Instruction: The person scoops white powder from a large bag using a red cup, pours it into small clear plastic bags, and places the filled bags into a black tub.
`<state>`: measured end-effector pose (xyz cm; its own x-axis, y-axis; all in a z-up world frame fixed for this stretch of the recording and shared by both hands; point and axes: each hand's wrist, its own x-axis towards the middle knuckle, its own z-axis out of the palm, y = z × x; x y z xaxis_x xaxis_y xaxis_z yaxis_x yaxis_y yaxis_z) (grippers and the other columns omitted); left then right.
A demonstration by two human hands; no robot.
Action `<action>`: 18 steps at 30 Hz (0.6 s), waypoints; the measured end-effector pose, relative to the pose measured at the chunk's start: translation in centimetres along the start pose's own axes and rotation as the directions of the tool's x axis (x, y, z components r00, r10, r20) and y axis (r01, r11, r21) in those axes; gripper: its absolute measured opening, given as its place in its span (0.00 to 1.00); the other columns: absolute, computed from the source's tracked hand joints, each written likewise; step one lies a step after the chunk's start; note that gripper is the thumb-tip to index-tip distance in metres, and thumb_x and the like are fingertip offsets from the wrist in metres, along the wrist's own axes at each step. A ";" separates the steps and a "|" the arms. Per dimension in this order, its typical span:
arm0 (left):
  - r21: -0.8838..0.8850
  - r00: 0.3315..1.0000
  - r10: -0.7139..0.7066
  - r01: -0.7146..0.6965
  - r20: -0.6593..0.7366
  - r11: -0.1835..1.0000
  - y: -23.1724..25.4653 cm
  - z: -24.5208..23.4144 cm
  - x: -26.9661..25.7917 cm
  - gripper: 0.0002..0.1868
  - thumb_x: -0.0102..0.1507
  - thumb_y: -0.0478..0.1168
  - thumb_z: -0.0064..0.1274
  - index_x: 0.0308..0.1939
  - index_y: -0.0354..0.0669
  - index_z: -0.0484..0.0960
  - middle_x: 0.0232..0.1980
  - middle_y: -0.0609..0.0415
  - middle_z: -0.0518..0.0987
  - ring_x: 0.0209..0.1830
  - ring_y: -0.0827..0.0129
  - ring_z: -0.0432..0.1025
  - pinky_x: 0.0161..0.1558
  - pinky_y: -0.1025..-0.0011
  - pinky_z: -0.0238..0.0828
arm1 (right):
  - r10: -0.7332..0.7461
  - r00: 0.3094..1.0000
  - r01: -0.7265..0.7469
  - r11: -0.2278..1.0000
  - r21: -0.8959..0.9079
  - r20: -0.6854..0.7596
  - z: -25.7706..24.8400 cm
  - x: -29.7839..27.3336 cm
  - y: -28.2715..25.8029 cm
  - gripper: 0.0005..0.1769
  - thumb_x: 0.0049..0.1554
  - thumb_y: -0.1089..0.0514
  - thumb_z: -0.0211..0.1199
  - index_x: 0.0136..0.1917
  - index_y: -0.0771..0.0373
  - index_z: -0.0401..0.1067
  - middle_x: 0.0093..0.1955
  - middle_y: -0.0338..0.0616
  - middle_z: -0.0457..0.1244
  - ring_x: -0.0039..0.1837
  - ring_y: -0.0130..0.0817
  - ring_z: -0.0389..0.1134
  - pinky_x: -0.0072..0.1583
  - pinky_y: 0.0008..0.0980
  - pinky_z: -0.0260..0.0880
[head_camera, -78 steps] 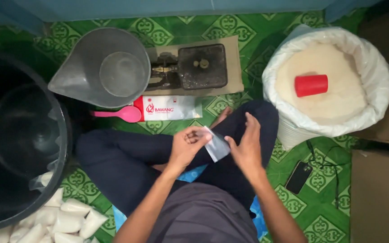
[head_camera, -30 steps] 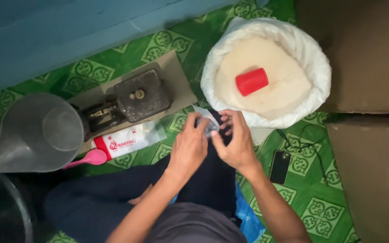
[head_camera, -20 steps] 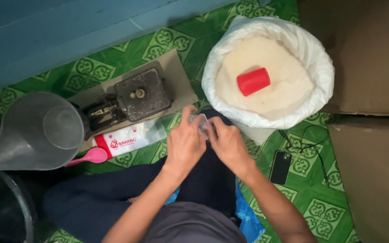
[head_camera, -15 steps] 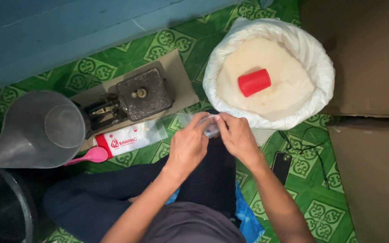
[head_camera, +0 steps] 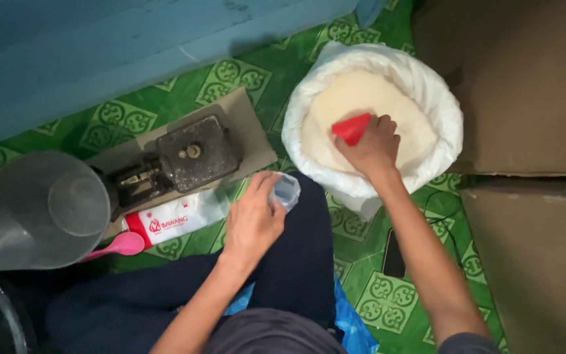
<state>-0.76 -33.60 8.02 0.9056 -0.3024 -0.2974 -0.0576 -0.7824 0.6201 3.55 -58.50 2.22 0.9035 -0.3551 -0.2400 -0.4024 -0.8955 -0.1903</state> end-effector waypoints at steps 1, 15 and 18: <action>-0.002 1.000 0.004 -0.004 0.000 1.000 0.0 0.0 0.0 0.26 0.55 0.37 0.46 0.59 0.54 0.75 0.61 0.63 0.71 0.41 0.44 0.77 0.42 0.47 0.78 | 0.002 1.000 -0.002 1.000 -0.002 -0.003 1.2 0.7 0.7 0.49 0.47 0.30 0.64 0.61 0.78 0.64 0.57 0.66 0.59 0.63 0.62 0.58 0.60 0.56 0.61; -0.057 0.994 -0.085 0.081 -0.074 0.995 -2.0 -0.2 -0.8 0.24 0.53 0.37 0.49 0.54 0.53 0.78 0.59 0.64 0.73 0.34 0.48 0.78 0.38 0.49 0.78 | -0.141 0.990 0.135 0.976 -0.173 -0.022 -1.7 3.6 1.7 0.51 0.33 0.33 0.66 0.57 0.74 0.63 0.53 0.60 0.56 0.58 0.62 0.60 0.55 0.56 0.65; -0.076 0.993 -0.090 0.085 -0.077 0.993 -2.0 -0.2 -0.9 0.24 0.53 0.37 0.49 0.54 0.52 0.78 0.58 0.64 0.73 0.34 0.50 0.78 0.37 0.50 0.78 | -0.398 0.913 0.405 0.910 0.089 -0.086 -1.3 5.2 0.9 0.50 0.28 0.51 0.74 0.62 0.74 0.64 0.59 0.67 0.56 0.63 0.68 0.59 0.59 0.53 0.67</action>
<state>-1.39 -31.64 7.18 0.9368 -0.1874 -0.2953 0.0514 -0.7614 0.6463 8.07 -61.54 2.01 0.9980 0.0093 -0.0618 -0.0133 -0.9348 -0.3550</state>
